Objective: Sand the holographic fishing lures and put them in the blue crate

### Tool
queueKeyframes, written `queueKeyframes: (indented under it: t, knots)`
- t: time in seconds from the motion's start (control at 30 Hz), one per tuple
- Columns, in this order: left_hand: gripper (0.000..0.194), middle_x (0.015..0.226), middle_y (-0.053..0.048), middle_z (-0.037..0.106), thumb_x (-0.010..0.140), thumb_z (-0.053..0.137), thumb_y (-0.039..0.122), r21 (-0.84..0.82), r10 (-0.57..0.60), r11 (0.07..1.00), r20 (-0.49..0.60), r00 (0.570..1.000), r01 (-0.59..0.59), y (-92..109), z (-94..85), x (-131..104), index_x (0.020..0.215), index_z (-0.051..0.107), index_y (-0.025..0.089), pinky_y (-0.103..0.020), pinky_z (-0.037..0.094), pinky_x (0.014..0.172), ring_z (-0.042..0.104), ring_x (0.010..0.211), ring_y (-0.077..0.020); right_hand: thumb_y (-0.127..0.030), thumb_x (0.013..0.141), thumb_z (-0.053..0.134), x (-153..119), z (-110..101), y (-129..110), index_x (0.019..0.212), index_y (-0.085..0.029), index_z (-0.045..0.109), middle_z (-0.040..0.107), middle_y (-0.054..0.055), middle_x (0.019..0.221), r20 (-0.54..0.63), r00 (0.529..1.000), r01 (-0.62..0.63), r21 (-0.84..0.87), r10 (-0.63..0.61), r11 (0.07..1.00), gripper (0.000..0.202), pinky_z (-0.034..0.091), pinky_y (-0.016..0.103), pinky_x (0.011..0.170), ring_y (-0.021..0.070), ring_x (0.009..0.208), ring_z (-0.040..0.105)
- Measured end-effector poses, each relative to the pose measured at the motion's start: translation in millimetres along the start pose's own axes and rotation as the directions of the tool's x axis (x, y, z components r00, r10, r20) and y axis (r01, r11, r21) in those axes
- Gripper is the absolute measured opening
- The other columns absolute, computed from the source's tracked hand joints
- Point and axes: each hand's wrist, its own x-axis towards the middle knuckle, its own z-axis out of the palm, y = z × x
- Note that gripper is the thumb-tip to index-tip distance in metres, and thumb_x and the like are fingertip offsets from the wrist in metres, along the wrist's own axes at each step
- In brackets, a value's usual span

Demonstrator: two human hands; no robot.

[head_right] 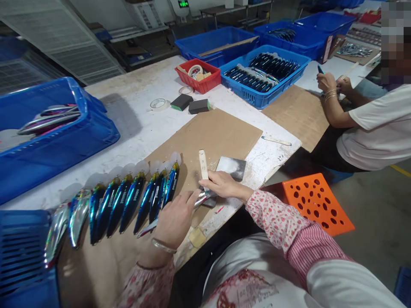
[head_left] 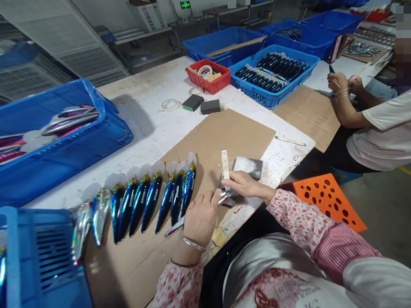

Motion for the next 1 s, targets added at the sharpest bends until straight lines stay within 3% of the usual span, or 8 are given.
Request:
queueKeyframes:
  t: [0.4,0.77,0.9,1.0]
  knots:
    - [0.046,0.113,-0.008,0.064,0.092,0.036,0.011,-0.016,0.006,1.0,0.037,0.999,-0.005,-2,0.4,2,0.135,0.047,0.02,-0.036,0.05,0.076,0.062,0.099,-0.0239,-0.035,0.098,0.047,3,2,-7,0.09,-0.017,0.056,0.059,0.001,0.076,-0.024,0.998,-0.053,-0.085,0.051,0.995,0.021,0.031,0.023,0.062,0.0146,0.068,0.052]
    - [0.047,0.112,-0.01,0.064,0.089,0.039,0.01,-0.031,0.006,1.0,0.02,1.0,-0.005,-3,1.3,2,0.135,0.047,0.02,-0.036,0.051,0.074,0.062,0.097,-0.0241,-0.037,0.099,0.046,3,9,-6,0.092,-0.018,0.055,0.061,0.003,0.077,-0.1,0.995,-0.01,-0.192,-0.009,0.981,0.022,0.031,0.025,0.061,0.0165,0.069,0.055]
    - [0.046,0.11,-0.01,0.065,0.09,0.038,0.011,-0.028,0.01,1.0,0.0,1.0,-0.01,-3,2.3,2,0.134,0.049,0.02,-0.035,0.051,0.074,0.062,0.096,-0.0245,-0.036,0.098,0.046,3,11,-2,0.089,-0.018,0.054,0.058,0.002,0.075,-0.153,0.988,-0.041,-0.116,0.022,0.992,0.022,0.032,0.024,0.062,0.0152,0.068,0.053]
    - [0.047,0.109,-0.01,0.065,0.09,0.036,0.01,-0.013,0.021,1.0,0.004,1.0,-0.021,-3,0.5,1,0.135,0.047,0.018,-0.036,0.05,0.074,0.062,0.096,-0.025,-0.035,0.098,0.044,3,8,-1,0.087,-0.018,0.055,0.056,0.0,0.074,-0.114,0.993,-0.035,-0.008,0.034,0.999,0.023,0.033,0.023,0.062,0.014,0.068,0.052]
